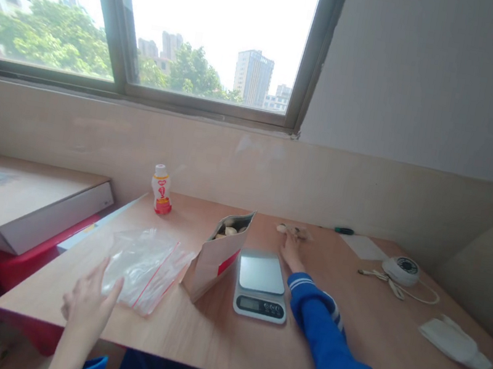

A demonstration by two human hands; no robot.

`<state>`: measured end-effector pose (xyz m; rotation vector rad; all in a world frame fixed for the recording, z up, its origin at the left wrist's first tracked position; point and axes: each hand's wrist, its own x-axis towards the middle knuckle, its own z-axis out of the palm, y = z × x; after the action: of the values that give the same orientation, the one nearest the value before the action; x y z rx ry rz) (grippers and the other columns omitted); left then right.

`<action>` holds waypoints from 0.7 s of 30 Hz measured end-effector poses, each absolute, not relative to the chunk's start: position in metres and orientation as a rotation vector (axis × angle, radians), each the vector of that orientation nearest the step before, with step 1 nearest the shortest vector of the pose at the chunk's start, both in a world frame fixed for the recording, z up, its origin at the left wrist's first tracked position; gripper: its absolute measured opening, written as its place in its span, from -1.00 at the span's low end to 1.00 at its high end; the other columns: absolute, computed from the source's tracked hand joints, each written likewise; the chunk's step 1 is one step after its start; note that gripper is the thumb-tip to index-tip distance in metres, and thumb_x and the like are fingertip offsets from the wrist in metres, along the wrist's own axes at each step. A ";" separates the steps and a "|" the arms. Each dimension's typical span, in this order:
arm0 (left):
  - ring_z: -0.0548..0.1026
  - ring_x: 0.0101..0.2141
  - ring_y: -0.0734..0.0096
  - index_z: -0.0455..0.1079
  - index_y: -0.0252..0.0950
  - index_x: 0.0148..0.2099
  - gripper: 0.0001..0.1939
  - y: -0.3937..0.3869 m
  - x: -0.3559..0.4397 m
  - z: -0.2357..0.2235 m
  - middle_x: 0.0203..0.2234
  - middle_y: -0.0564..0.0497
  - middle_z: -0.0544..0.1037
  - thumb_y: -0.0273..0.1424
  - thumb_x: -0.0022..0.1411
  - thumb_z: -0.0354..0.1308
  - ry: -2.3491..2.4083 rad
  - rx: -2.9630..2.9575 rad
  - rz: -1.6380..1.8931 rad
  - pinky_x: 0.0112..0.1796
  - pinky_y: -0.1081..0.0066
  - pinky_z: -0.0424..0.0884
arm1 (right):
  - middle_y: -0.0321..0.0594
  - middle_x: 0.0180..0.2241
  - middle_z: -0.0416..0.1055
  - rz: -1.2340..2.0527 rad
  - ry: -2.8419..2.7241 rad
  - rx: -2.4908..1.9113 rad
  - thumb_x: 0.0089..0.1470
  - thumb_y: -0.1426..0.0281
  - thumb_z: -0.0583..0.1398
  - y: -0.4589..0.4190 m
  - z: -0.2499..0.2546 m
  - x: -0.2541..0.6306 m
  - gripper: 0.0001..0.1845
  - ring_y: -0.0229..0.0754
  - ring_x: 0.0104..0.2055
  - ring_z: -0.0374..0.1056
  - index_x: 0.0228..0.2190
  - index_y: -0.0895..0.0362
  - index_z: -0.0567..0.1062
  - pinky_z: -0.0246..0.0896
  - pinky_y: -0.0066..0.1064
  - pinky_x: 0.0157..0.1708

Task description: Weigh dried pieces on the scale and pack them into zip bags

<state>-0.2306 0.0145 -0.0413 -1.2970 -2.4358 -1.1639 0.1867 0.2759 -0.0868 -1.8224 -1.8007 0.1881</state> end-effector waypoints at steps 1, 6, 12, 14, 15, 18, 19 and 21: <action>0.26 0.11 -0.16 0.27 -0.36 0.17 -0.42 0.015 -0.228 -0.041 0.10 -0.35 0.31 -0.15 0.19 -0.11 -2.376 -1.286 -1.080 0.03 -0.15 0.16 | 0.17 0.12 0.23 0.158 -1.798 -1.845 0.05 0.48 0.02 0.276 -0.088 0.188 -0.51 0.15 0.18 0.08 0.04 0.28 0.33 -0.06 -0.02 0.12; -0.03 0.26 -0.02 0.37 -0.17 0.09 -0.57 0.024 -0.195 -0.041 0.20 -0.14 0.24 -0.27 0.25 -0.12 -2.319 -1.397 -1.104 0.16 -0.07 -0.07 | 0.06 -0.03 0.37 0.047 -1.799 -1.890 0.10 0.36 0.07 0.270 -0.084 0.202 -0.75 0.14 0.07 0.18 -0.28 0.19 0.50 0.00 -0.02 0.04; -0.16 0.28 -0.13 0.27 -0.14 0.17 -0.55 0.031 -0.157 -0.034 0.25 -0.16 0.15 -0.34 0.22 -0.04 -2.260 -1.301 -1.291 0.11 -0.29 -0.38 | -0.02 -0.28 0.45 0.003 -1.732 -1.891 0.00 0.38 0.13 0.241 -0.067 0.225 -0.85 0.11 -0.11 0.32 -0.49 0.16 0.48 0.13 -0.01 -0.09; -0.20 0.30 -0.05 0.19 -0.15 0.22 -0.50 0.025 -0.143 -0.031 0.29 -0.16 0.06 -0.34 0.22 -0.03 -2.159 -1.530 -1.379 0.16 -0.20 -0.32 | -0.03 -0.29 0.46 -0.009 -1.708 -1.860 0.03 0.36 0.09 0.226 -0.054 0.230 -0.83 0.08 -0.14 0.35 -0.46 0.14 0.46 0.17 -0.05 -0.14; -0.17 0.30 0.01 0.12 -0.13 0.26 -0.46 0.022 -0.135 -0.031 0.29 -0.14 0.05 -0.35 0.22 -0.03 -2.103 -1.724 -1.441 0.18 -0.14 -0.24 | -0.05 -0.30 0.46 -0.015 -1.699 -1.825 0.05 0.34 0.07 0.218 -0.045 0.232 -0.81 0.06 -0.16 0.36 -0.42 0.13 0.45 0.18 -0.08 -0.16; -0.11 0.30 0.11 -0.18 -0.14 0.34 -0.27 0.019 -0.108 -0.042 0.32 -0.16 -0.05 -0.34 0.20 0.04 -2.023 -2.167 -1.611 0.20 -0.02 -0.10 | -0.08 -0.32 0.47 -0.041 -1.601 -1.611 0.10 0.22 0.02 0.190 -0.008 0.239 -0.75 0.02 -0.21 0.38 -0.37 0.11 0.39 0.19 -0.10 -0.17; -0.11 0.29 0.11 -0.27 -0.17 0.35 -0.20 0.021 -0.101 -0.047 0.32 -0.19 -0.07 -0.32 0.18 0.07 -2.064 -2.187 -1.666 0.20 -0.01 -0.08 | -0.08 -0.34 0.47 -0.010 -1.533 -1.498 0.11 0.18 0.02 0.179 0.005 0.241 -0.72 0.00 -0.24 0.39 -0.35 0.11 0.37 0.22 -0.13 -0.20; -0.08 0.29 0.07 -0.33 -0.24 0.35 -0.16 0.031 -0.090 -0.058 0.30 -0.27 -0.05 -0.30 0.17 0.08 -2.149 -2.103 -1.774 0.19 -0.01 -0.02 | -0.09 -0.36 0.46 0.083 -1.373 -1.336 0.12 0.09 0.02 0.154 0.031 0.244 -0.66 -0.04 -0.29 0.41 -0.30 0.11 0.32 0.26 -0.20 -0.27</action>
<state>-0.0896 0.0313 -0.0578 -2.1027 -2.1495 -1.7739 0.2441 0.1542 0.0309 -1.3364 -1.3730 0.0830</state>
